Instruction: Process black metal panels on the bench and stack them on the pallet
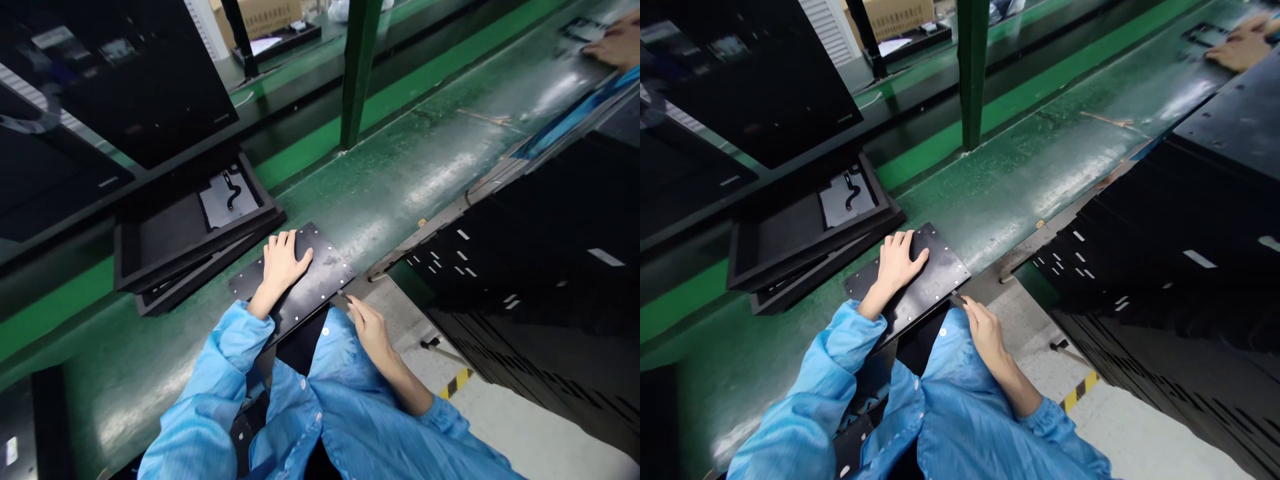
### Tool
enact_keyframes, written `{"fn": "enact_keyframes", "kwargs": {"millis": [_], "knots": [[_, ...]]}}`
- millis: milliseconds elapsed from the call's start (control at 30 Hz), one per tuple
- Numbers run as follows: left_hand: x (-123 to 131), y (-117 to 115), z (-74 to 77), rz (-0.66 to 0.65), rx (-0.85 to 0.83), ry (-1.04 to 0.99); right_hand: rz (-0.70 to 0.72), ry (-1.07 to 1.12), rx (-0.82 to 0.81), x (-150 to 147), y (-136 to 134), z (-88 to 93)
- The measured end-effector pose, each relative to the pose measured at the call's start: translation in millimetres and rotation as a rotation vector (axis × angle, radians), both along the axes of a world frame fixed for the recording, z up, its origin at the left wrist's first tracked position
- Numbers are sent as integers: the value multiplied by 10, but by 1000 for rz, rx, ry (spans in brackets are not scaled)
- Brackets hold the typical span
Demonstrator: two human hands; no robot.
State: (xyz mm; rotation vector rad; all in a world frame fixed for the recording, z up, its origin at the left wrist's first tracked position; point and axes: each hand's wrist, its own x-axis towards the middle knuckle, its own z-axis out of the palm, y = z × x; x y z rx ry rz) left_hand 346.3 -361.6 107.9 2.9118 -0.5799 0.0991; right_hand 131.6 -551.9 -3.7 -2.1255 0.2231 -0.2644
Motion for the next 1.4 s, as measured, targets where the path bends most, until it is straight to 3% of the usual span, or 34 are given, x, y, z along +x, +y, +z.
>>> {"fn": "enact_keyframes", "kwargs": {"millis": [267, 367, 500, 600, 833, 900, 1000, 1100, 1167, 1267, 1400], "knots": [[13, 22, 59, -3, -11, 38, 53, 143, -265, 51, -63, 497], [-265, 26, 110, -81, 24, 76, 98, 305, -405, 98, -110, 806], [-853, 53, 194, -207, 151, 144, 198, 459, -594, 219, -198, 1145], [-1078, 72, 288, -208, 241, 144, 241, 485, -709, 305, -274, 1254], [-1085, 42, 355, -312, 328, 146, 333, 505, -852, 449, -376, 1403], [-1093, 49, 458, -356, 320, 105, 339, 505, -878, 477, -390, 1420], [-971, 163, 802, -368, 212, 43, 352, 463, -880, 496, -433, 1399], [-643, 415, 1208, -351, 108, 37, 404, 354, -816, 511, -487, 1376], [-379, 608, 1391, -345, 76, 43, 473, 239, -715, 553, -481, 1378], [-45, 832, 1486, -330, -2, 7, 557, 53, -624, 711, -333, 1372], [182, 945, 1493, -292, -119, 15, 733, -148, -763, 1074, 30, 1307]]}}
